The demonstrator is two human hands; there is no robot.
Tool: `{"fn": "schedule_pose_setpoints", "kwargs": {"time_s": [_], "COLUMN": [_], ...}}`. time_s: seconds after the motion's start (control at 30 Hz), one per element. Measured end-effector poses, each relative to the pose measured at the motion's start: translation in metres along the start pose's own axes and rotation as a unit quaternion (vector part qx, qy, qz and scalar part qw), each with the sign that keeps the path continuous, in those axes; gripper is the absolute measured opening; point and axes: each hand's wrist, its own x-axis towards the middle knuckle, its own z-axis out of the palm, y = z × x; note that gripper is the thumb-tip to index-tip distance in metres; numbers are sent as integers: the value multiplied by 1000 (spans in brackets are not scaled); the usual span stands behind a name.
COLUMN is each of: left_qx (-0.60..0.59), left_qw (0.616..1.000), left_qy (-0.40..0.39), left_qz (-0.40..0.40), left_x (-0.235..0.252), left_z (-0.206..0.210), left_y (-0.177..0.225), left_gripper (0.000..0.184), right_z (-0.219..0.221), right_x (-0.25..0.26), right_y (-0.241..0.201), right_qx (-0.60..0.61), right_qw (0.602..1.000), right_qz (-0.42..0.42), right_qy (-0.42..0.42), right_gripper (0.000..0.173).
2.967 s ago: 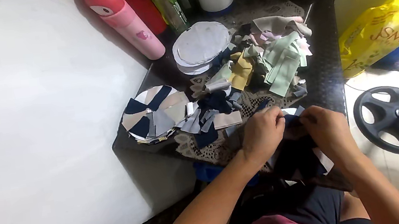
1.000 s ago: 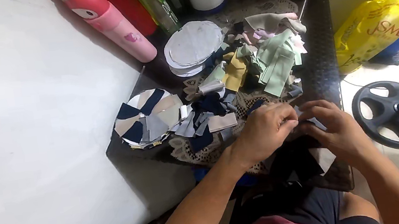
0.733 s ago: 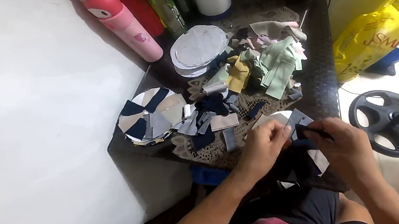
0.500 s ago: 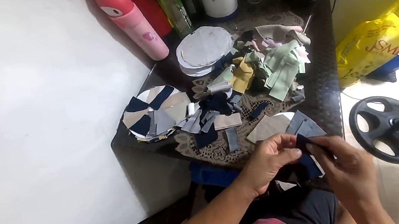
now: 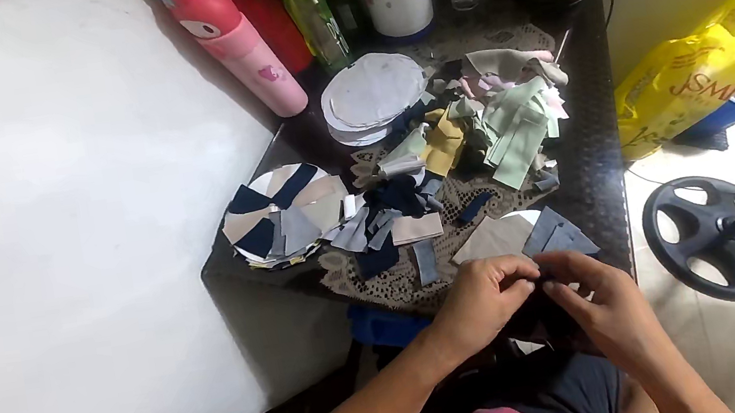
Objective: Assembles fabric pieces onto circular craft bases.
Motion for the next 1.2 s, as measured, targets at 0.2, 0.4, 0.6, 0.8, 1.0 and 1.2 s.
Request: {"fn": "schedule_pose_setpoints", "kwargs": {"time_s": [0.2, 0.4, 0.6, 0.8, 1.0, 1.2], "left_qx": [86, 235, 319, 346, 361, 367], "left_qw": [994, 969, 945, 935, 928, 925], "left_qy": [36, 78, 73, 80, 89, 97], "left_qz": [-51, 2, 8, 23, 17, 9], "left_x": [16, 43, 68, 78, 83, 86], "left_z": [-3, -1, 1, 2, 5, 6], "left_y": [5, 7, 5, 2, -3, -3], "left_gripper": [17, 22, 21, 18, 16, 16], "right_z": [-6, -5, -6, -4, -2, -2], "right_x": [24, 50, 63, 66, 72, 63], "right_y": [-4, -12, -6, -4, -2, 10], "right_qx": [-45, -197, -264, -288, -309, -291], "right_qw": [998, 979, 961, 954, 946, 947], "right_qz": [38, 44, 59, 52, 54, -8], "right_qy": [17, 41, 62, 70, 79, 136], "right_gripper": [10, 18, 16, 18, 15, 14]}}
